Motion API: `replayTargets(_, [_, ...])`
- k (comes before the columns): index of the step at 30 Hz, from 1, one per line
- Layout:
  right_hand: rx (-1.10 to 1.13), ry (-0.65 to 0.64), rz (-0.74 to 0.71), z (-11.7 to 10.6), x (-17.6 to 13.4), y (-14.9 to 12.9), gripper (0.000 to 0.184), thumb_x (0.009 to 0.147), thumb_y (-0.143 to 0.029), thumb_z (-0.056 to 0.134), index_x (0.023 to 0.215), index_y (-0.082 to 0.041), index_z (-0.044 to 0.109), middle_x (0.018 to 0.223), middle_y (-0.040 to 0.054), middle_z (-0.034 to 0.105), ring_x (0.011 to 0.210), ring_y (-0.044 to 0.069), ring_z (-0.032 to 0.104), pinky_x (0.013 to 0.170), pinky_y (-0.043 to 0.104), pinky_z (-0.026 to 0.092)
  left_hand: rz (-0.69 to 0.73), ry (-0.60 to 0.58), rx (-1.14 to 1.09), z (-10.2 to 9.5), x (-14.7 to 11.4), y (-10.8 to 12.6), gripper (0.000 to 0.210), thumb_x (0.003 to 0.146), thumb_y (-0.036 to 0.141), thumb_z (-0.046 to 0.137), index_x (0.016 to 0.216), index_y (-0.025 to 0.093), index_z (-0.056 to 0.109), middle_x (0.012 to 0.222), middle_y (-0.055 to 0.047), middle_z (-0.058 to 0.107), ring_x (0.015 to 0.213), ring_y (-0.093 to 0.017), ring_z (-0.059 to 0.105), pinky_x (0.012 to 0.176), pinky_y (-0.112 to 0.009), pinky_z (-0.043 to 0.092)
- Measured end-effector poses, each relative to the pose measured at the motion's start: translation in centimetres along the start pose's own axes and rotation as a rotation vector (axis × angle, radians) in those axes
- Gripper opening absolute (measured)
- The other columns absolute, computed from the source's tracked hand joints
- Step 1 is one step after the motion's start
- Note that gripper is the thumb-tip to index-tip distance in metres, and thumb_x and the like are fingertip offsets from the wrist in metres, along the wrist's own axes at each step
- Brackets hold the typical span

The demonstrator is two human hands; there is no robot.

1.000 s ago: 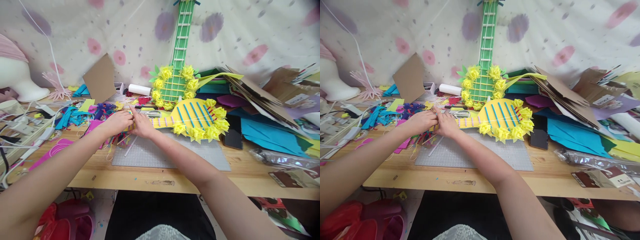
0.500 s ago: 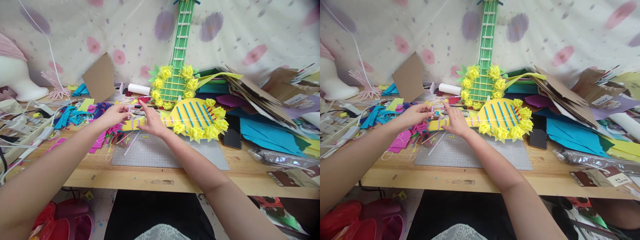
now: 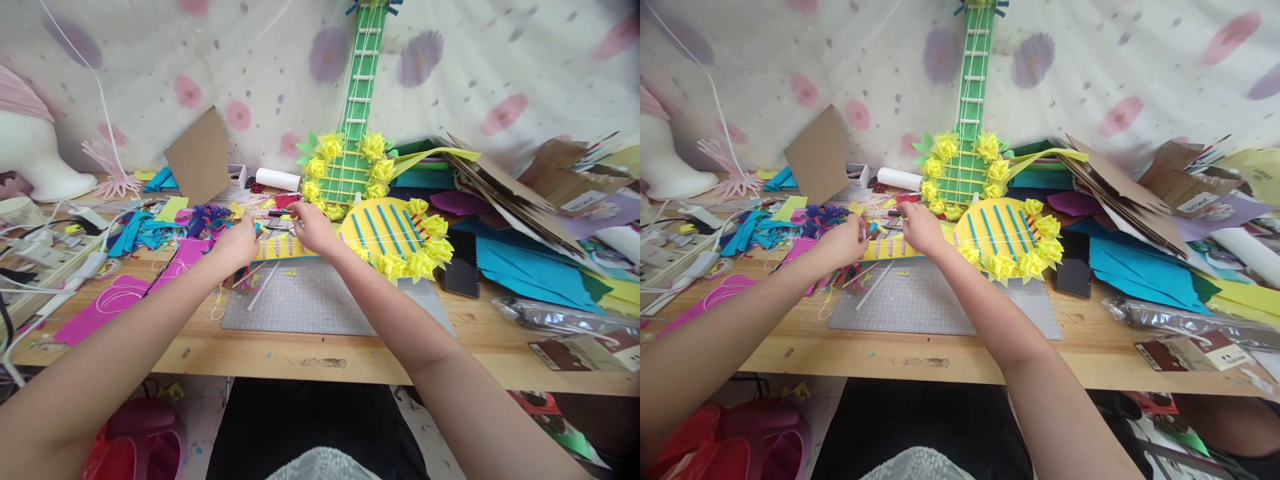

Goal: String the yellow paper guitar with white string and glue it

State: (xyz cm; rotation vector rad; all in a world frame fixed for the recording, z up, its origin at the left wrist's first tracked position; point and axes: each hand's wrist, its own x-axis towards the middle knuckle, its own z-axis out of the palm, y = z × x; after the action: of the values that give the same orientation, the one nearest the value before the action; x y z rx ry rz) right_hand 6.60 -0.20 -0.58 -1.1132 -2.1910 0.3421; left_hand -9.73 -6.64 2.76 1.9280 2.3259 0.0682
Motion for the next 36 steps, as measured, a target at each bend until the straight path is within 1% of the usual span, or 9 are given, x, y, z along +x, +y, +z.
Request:
replayTargets(3, [0.087, 0.032, 0.178, 0.5, -0.5, 1.0, 0.042, 0.068, 0.000, 0.035, 0.100, -0.017, 0.055, 0.094, 0.0065, 0.064, 0.091, 0.020, 0.056, 0.080, 0.035, 0.043, -0.003, -0.099, 0.033, 0.2, -0.1, 0.3, 0.043, 0.076, 0.018, 0.045, 0.118, 0.012, 0.042, 0.097, -0.015, 0.068, 0.084, -0.024, 0.066, 0.064, -0.028, 0.048])
replayTargets(6, [0.186, 0.092, 0.279, 0.5, -1.0, 2.0, 0.037, 0.061, 0.000, 0.035, 0.087, -0.019, 0.053, 0.086, 0.0041, 0.063, 0.080, 0.018, 0.057, 0.077, 0.035, 0.044, -0.011, -0.149, 0.042, 0.0, -0.2, 0.2, 0.041, 0.075, 0.018, 0.045, 0.116, 0.013, 0.044, 0.089, -0.012, 0.069, 0.078, -0.021, 0.067, 0.062, -0.026, 0.047])
replayTargets(11, [0.519, 0.385, 0.362, -1.7, -0.4, 4.5, 0.022, 0.063, -0.006, 0.035, 0.077, -0.021, 0.044, 0.075, 0.0001, 0.057, 0.071, 0.012, 0.054, 0.071, 0.030, 0.046, -0.006, -0.133, 0.062, -0.6, -0.4, 0.2, 0.043, 0.073, 0.020, 0.047, 0.116, 0.013, 0.045, 0.087, -0.012, 0.069, 0.078, -0.023, 0.066, 0.064, -0.028, 0.047])
replayTargets(14, [0.663, 0.445, 0.469, -3.5, 0.3, 6.0, 0.016, 0.066, -0.010, 0.039, 0.077, -0.021, 0.042, 0.075, -0.0003, 0.055, 0.066, 0.011, 0.054, 0.064, 0.029, 0.047, 0.016, -0.100, 0.045, -0.6, -0.1, 0.0, 0.046, 0.073, 0.020, 0.048, 0.118, 0.014, 0.043, 0.090, -0.011, 0.069, 0.081, -0.022, 0.066, 0.068, -0.027, 0.047])
replayTargets(16, [0.632, 0.351, 0.426, -4.0, 0.4, 5.9, 0.016, 0.066, -0.011, 0.043, 0.079, -0.021, 0.044, 0.076, 0.0001, 0.056, 0.067, 0.012, 0.055, 0.066, 0.030, 0.048, 0.024, -0.080, 0.030, -0.4, 0.3, -0.1, 0.047, 0.073, 0.019, 0.048, 0.120, 0.015, 0.041, 0.089, -0.010, 0.069, 0.080, -0.021, 0.066, 0.069, -0.027, 0.047])
replayTargets(19, [0.468, 0.002, 0.139, -3.0, -0.3, 3.8, 0.023, 0.067, -0.016, 0.054, 0.090, -0.019, 0.052, 0.091, 0.0043, 0.061, 0.079, 0.015, 0.057, 0.076, 0.034, 0.048, -0.018, -0.128, -0.007, -0.3, 0.8, -0.2, 0.050, 0.073, 0.017, 0.048, 0.122, 0.015, 0.038, 0.081, -0.009, 0.070, 0.068, -0.020, 0.066, 0.065, -0.027, 0.047])
replayTargets(22, [0.234, -0.203, -0.128, -0.2, -1.2, 0.8, 0.052, 0.063, -0.026, 0.069, 0.112, -0.017, 0.052, 0.119, 0.0113, 0.055, 0.101, 0.021, 0.054, 0.090, 0.040, 0.043, -0.081, -0.208, -0.052, -0.5, 0.9, 0.1, 0.054, 0.073, 0.017, 0.050, 0.124, 0.012, 0.034, 0.073, -0.008, 0.069, 0.058, -0.019, 0.065, 0.059, -0.026, 0.047])
replayTargets(26, [0.005, -0.242, -0.257, 3.6, -1.4, -1.5, 0.075, 0.061, -0.036, 0.075, 0.125, -0.011, 0.046, 0.125, 0.0165, 0.050, 0.117, 0.027, 0.044, 0.099, 0.042, 0.035, -0.112, -0.250, -0.077, -0.9, 0.4, 0.8, 0.056, 0.074, 0.015, 0.052, 0.126, 0.011, 0.032, 0.074, -0.007, 0.070, 0.057, -0.017, 0.065, 0.055, -0.023, 0.046])
replayTargets(36, [-0.079, -0.222, -0.305, 6.4, -0.8, -1.9, 0.050, 0.072, -0.034, 0.065, 0.117, -0.014, 0.053, 0.111, 0.0107, 0.057, 0.104, 0.024, 0.047, 0.090, 0.036, 0.036, -0.075, -0.304, -0.115, -0.6, 0.4, 0.5, 0.055, 0.074, 0.009, 0.048, 0.126, 0.008, 0.033, 0.080, -0.012, 0.070, 0.058, -0.019, 0.066, 0.050, -0.025, 0.046])
